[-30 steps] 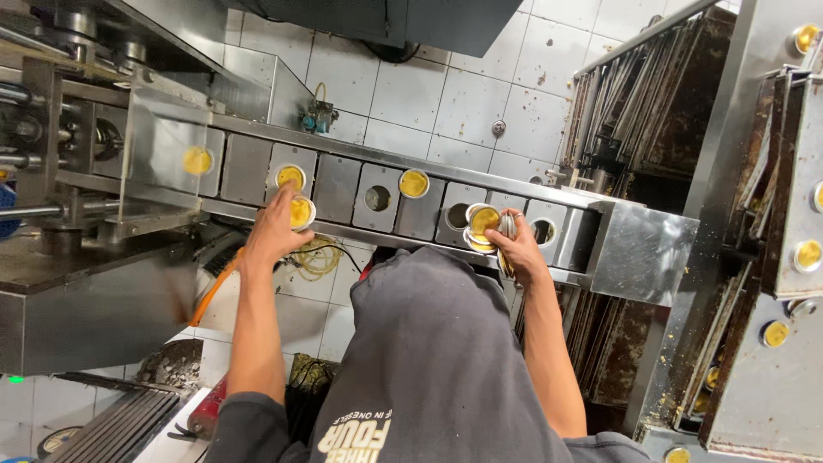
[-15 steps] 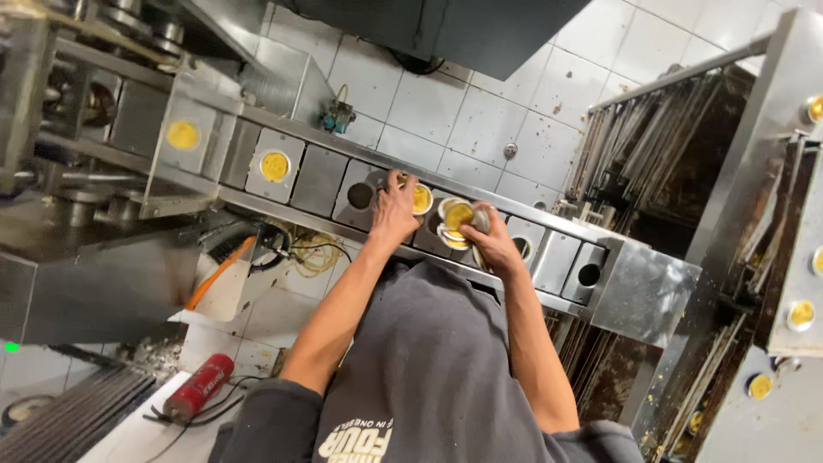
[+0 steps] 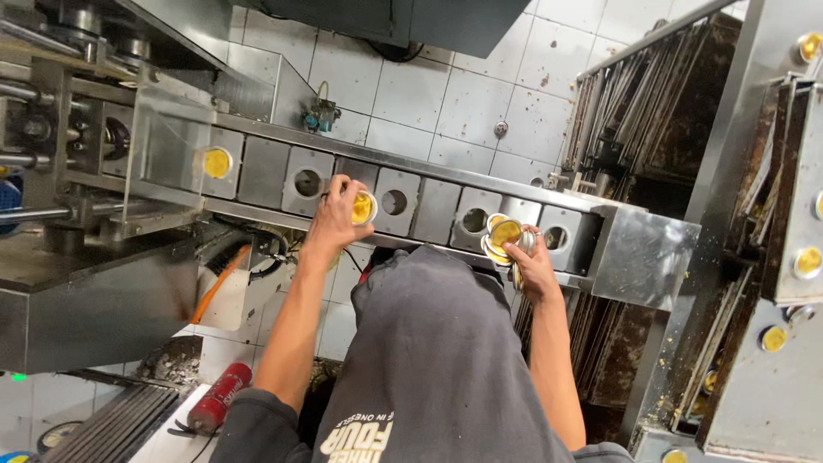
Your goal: The person places small yellow tarts into slots on a conveyor belt by hand, then gathers empty metal tart molds from a tray and places them into the conveyor belt slots.
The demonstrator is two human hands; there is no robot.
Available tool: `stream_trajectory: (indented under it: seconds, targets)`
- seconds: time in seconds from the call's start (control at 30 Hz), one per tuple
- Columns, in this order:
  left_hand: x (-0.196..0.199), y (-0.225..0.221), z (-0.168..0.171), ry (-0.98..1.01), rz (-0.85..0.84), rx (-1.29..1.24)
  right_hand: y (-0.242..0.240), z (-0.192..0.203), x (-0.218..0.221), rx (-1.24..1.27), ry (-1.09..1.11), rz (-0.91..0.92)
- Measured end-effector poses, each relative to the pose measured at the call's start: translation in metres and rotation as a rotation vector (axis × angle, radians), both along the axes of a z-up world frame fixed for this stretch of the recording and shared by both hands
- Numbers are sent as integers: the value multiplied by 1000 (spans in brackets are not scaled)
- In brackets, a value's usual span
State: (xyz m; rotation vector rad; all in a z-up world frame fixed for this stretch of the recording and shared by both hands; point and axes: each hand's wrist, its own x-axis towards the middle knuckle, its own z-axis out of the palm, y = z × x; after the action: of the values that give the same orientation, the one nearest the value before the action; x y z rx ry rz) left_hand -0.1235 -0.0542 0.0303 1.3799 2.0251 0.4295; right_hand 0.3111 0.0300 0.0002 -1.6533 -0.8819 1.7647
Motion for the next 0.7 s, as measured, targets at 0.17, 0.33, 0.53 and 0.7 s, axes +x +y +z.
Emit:
stream_trajectory:
  seconds: [0.17, 0.33, 0.53, 0.7]
  targets:
    - [-6, 9, 28, -36, -256, 23, -3, -4, 5, 7, 14, 15]
    - [-10, 12, 19, -41, -230, 100, -5, 20, 1, 12, 7, 27]
    - [-16, -18, -3, 91, -248, 14, -11, 16, 5, 15, 39, -17]
    - [-12, -35, -12, 147, -258, -36, -18, 11, 5, -2, 63, -13]
